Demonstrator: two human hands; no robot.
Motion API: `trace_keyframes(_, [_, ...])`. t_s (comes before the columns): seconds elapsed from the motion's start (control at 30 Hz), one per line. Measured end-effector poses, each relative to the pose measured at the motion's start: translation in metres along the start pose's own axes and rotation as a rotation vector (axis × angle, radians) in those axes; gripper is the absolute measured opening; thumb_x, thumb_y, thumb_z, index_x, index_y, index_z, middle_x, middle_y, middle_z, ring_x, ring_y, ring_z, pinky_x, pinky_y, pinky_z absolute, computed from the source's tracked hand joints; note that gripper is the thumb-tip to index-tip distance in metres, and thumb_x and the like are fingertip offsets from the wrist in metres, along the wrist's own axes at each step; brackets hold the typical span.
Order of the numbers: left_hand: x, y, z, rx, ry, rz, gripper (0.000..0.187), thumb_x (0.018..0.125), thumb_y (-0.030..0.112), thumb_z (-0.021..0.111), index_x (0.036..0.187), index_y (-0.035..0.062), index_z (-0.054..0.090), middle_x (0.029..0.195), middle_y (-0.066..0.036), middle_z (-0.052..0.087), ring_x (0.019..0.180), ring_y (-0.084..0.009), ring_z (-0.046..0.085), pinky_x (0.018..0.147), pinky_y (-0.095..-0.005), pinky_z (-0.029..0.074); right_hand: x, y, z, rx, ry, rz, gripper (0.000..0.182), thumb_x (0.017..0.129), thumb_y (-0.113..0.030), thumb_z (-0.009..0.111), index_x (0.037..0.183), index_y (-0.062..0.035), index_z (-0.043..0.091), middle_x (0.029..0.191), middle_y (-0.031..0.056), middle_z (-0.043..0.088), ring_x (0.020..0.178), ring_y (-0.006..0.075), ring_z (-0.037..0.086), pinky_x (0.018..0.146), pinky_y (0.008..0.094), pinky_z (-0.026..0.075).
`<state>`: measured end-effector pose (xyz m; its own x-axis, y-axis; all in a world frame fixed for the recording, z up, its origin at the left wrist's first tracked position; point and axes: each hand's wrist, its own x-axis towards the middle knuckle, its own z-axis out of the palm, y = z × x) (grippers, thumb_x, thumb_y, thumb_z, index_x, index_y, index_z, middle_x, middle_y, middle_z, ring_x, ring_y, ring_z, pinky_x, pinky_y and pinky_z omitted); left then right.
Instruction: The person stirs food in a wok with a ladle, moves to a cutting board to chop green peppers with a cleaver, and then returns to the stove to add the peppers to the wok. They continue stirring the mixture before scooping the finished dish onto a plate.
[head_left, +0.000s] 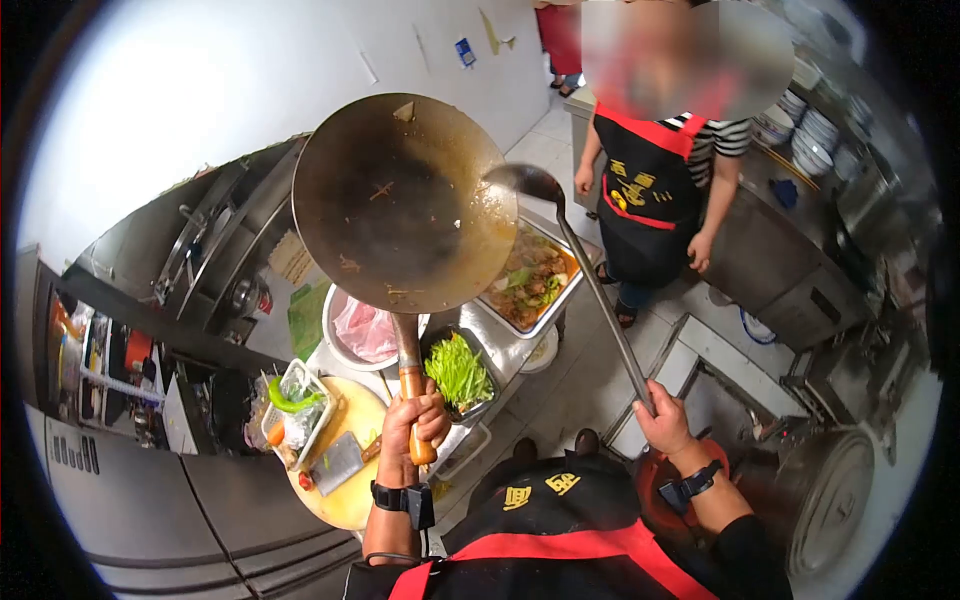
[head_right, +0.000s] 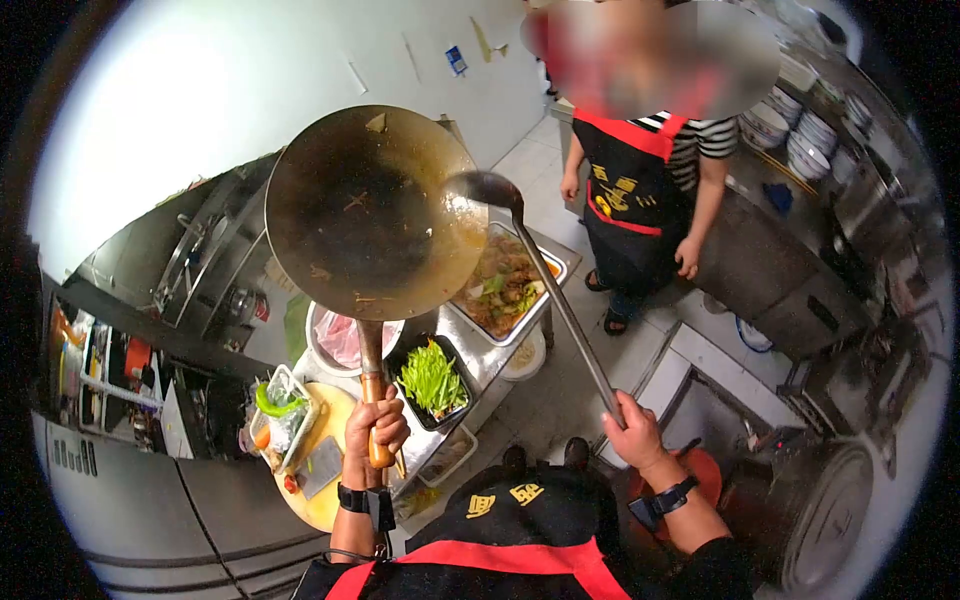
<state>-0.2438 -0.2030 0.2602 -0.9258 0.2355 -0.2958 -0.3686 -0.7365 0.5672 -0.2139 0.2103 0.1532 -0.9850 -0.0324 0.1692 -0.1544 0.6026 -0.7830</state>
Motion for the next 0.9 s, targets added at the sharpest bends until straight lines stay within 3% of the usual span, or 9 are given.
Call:
trace_keyframes(0.17, [-0.040,-0.009,-0.013,0.082,-0.122,-0.274,0.022,0.087,0.007,0.062,0.105,0.0068,0.049,0.064,0.001,0.042,0.041,-0.0093,0.038,0.037,-0.0275,0.036,-0.073,-0.046,0.026,0.454,-0.034,0.365,0.022,0.087,-0.012,0.068,0.101,-0.0019,0.055,0.066,-0.0022,0.053,0.053,0.0104,0.054,0.050,0.0286,0.045])
trace_keyframes(0.33, [-0.061,-0.039,-0.060,-0.159,-0.418,-0.779,0.021,0.090,0.008,0.059,0.107,0.0089,0.047,0.062,0.004,0.040,0.044,-0.0069,0.040,0.041,-0.0265,0.039,-0.186,-0.105,0.081,0.770,0.129,0.668,0.013,0.092,-0.005,0.061,0.098,-0.0052,0.049,0.061,-0.0002,0.047,0.041,0.0082,0.045,0.034,0.0256,0.036])
trace_keyframes(0.6, [-0.098,-0.111,-0.093,-0.283,-0.393,-1.670,0.007,0.096,0.016,0.052,0.096,0.0135,0.046,0.066,0.009,0.040,0.049,-0.0024,0.042,0.046,-0.0220,0.037,-0.377,-0.213,0.122,1.048,0.935,0.948,0.015,0.096,-0.014,0.052,0.107,-0.0033,0.049,0.056,-0.0002,0.039,0.037,0.0122,0.037,0.032,0.0305,0.035])
trace_keyframes(0.67, [-0.115,-0.131,-0.087,-0.166,-0.460,-1.794,0.021,0.096,0.022,0.053,0.077,0.0165,0.044,0.065,0.010,0.040,0.050,-0.0016,0.042,0.045,-0.0216,0.037,-0.504,-0.161,0.146,1.354,1.102,0.765,0.018,0.098,-0.025,0.054,0.106,-0.0081,0.054,0.055,-0.0007,0.038,0.034,0.0134,0.035,0.029,0.0312,0.032])
trace_keyframes(0.7, [-0.124,-0.138,-0.080,-0.094,-0.532,-1.829,0.023,0.096,0.022,0.052,0.075,0.0169,0.044,0.065,0.010,0.041,0.050,-0.0016,0.043,0.045,-0.0216,0.037,-0.589,-0.128,0.159,1.051,1.313,0.865,0.029,0.098,-0.036,0.053,0.107,-0.0079,0.054,0.056,0.0042,0.045,0.034,0.0210,0.037,0.029,0.0392,0.035])
trace_keyframes(0.77, [-0.143,-0.161,-0.073,-0.006,-0.605,-1.879,0.024,0.096,0.023,0.052,0.073,0.0174,0.044,0.064,0.010,0.041,0.050,-0.0017,0.043,0.045,-0.0217,0.036,-0.760,-0.075,0.171,1.224,1.075,0.751,0.038,0.097,-0.048,0.048,0.107,-0.0112,0.053,0.062,0.0117,0.059,0.040,0.0269,0.047,0.036,0.0588,0.039])
trace_keyframes(0.8, [-0.152,-0.179,-0.071,0.013,-0.640,-1.994,0.023,0.094,0.020,0.052,0.073,0.0174,0.044,0.064,0.010,0.041,0.050,-0.0027,0.044,0.045,-0.0221,0.037,-0.778,-0.088,0.176,1.229,1.098,0.746,0.038,0.097,-0.048,0.048,0.107,-0.0112,0.053,0.062,0.0117,0.059,0.040,0.0269,0.047,0.036,0.0588,0.039])
trace_keyframes(0.87, [-0.192,-0.208,-0.067,0.056,-0.677,-2.132,0.023,0.093,0.017,0.052,0.072,0.0175,0.044,0.064,0.009,0.041,0.050,-0.0037,0.045,0.046,-0.0225,0.037,-0.806,-0.184,0.197,1.734,0.787,-0.083,0.044,0.084,-0.043,0.065,0.110,-0.0090,0.056,0.109,0.0187,0.064,0.101,0.0245,0.062,0.089,0.0441,0.045])
trace_keyframes(0.9, [-0.221,-0.221,-0.061,0.168,-0.707,-2.142,0.023,0.093,0.018,0.052,0.071,0.0179,0.043,0.064,0.009,0.041,0.050,-0.0043,0.044,0.045,-0.0227,0.036,-0.837,-0.198,0.217,1.722,0.823,-0.102,0.044,0.084,-0.043,0.065,0.110,-0.0090,0.056,0.109,0.0187,0.064,0.101,0.0245,0.062,0.089,0.0441,0.045])
